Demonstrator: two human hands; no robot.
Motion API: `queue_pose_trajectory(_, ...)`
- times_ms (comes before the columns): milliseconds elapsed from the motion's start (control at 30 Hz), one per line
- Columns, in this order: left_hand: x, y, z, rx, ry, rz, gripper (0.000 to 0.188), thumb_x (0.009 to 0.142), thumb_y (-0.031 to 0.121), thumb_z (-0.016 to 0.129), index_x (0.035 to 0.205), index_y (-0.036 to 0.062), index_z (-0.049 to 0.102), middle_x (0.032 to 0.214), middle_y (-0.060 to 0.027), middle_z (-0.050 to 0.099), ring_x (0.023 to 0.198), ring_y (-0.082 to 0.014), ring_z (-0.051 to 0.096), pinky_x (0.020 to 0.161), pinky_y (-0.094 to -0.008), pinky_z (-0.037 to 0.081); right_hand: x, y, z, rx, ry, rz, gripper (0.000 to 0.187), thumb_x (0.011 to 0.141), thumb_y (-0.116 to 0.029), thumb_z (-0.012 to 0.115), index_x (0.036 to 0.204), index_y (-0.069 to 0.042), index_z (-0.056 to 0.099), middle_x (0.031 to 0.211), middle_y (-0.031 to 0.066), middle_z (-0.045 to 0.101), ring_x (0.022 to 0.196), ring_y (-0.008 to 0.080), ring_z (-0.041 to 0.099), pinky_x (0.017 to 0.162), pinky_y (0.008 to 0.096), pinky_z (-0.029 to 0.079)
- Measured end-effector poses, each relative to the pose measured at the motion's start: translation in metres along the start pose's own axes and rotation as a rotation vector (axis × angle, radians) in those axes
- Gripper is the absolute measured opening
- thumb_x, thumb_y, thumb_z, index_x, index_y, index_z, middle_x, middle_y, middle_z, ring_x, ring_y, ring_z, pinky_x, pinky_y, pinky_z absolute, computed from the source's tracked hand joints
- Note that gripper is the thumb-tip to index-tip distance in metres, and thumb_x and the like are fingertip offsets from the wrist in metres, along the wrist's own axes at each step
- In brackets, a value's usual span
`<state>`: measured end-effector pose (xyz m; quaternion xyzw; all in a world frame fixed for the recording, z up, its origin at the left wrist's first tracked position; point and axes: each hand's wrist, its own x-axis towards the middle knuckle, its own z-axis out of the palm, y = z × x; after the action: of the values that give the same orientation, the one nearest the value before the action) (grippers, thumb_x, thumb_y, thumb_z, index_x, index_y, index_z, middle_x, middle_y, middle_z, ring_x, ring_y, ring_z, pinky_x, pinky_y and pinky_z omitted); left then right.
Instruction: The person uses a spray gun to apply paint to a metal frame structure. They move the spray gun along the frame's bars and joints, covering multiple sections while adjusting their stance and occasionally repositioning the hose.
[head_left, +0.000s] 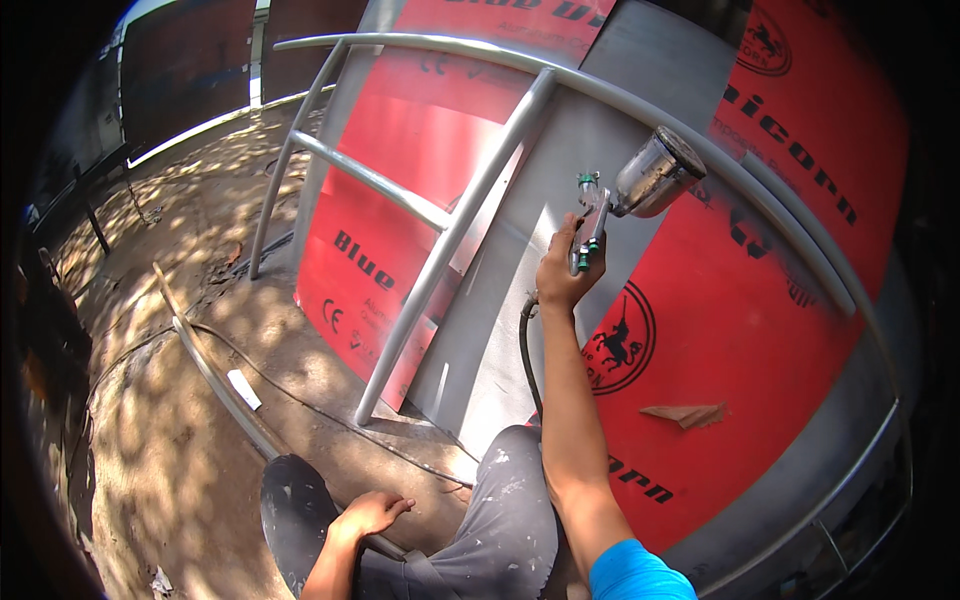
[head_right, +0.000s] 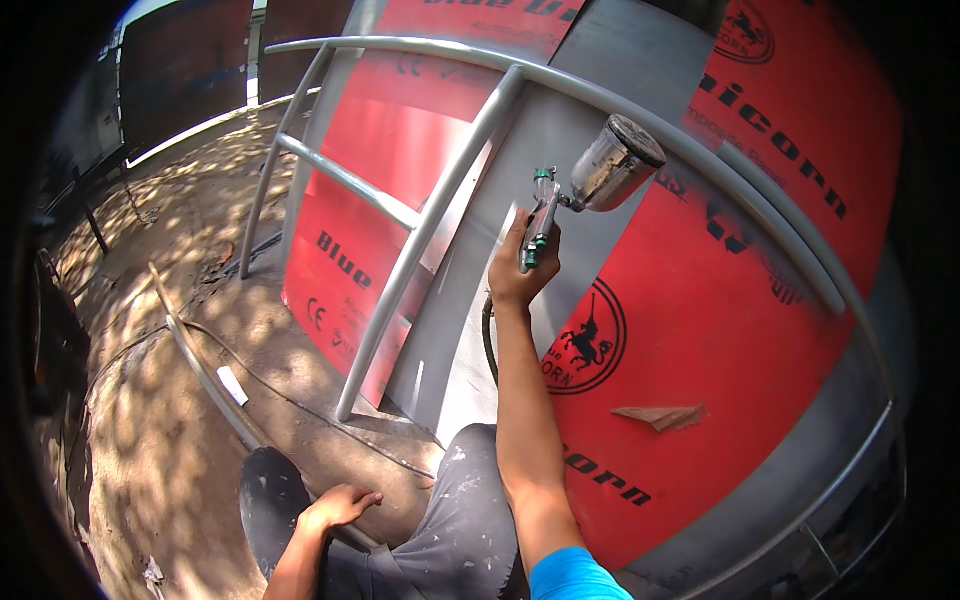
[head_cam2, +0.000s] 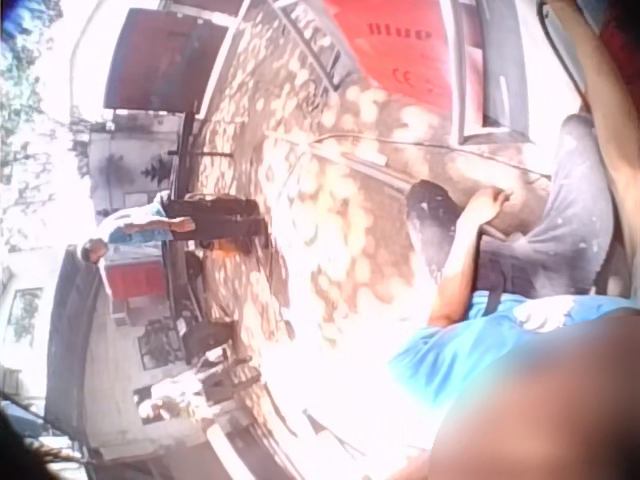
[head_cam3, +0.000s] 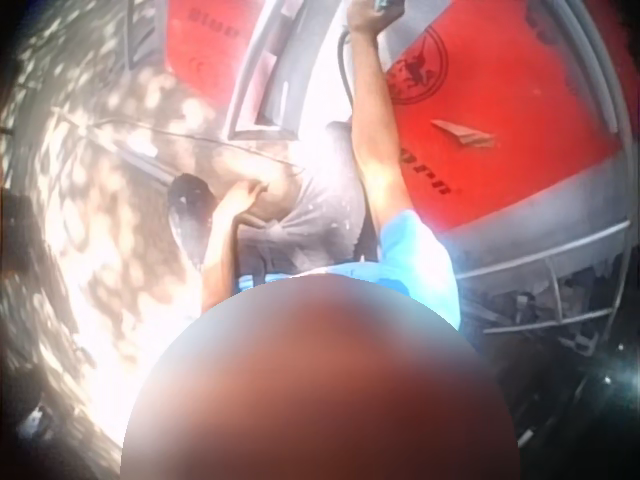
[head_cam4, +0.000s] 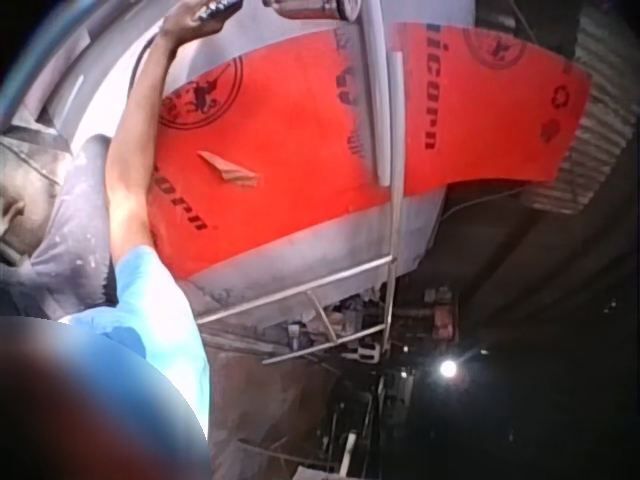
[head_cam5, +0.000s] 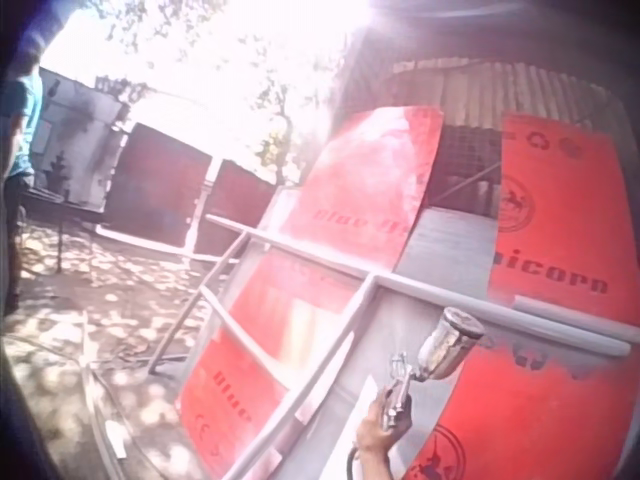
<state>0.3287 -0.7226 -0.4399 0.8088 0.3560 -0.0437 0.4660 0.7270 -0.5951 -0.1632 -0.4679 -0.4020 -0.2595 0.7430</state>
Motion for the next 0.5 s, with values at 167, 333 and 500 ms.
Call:
queue_pose_trajectory(167,-0.008,0.006,-0.005,-0.019,0.023,-0.005,0.057,0.106,0.056,0.052,0.116,0.0057,0.078,0.111,-0.0244,0.075,0.110,-0.0451,0.070,0.095,-0.0496,0.053,-0.011,-0.036,0.007,0.301,-0.204,0.340,0.015,0.107,-0.015,0.067,0.103,-0.001,0.064,0.089,0.0045,0.065,0.069,0.0096,0.064,0.043,0.0253,0.049)
queue_pose_trajectory(333,-0.011,0.009,-0.008,-0.034,0.011,0.005,0.058,0.106,0.055,0.053,0.115,0.0038,0.078,0.111,-0.0253,0.075,0.109,-0.0455,0.070,0.094,-0.0492,0.054,-0.013,-0.047,0.014,0.270,-0.259,0.426,0.018,0.107,-0.018,0.068,0.105,0.000,0.064,0.087,0.0063,0.068,0.069,0.0120,0.066,0.049,0.0281,0.051)
queue_pose_trajectory(500,-0.013,0.010,-0.011,-0.023,0.026,0.026,0.057,0.106,0.055,0.053,0.115,0.0037,0.078,0.111,-0.0252,0.075,0.109,-0.0450,0.070,0.094,-0.0490,0.054,-0.011,-0.025,0.016,0.113,-0.060,0.175,0.020,0.106,-0.015,0.068,0.109,0.005,0.063,0.091,0.0095,0.068,0.081,0.0201,0.066,0.077,0.0355,0.053)
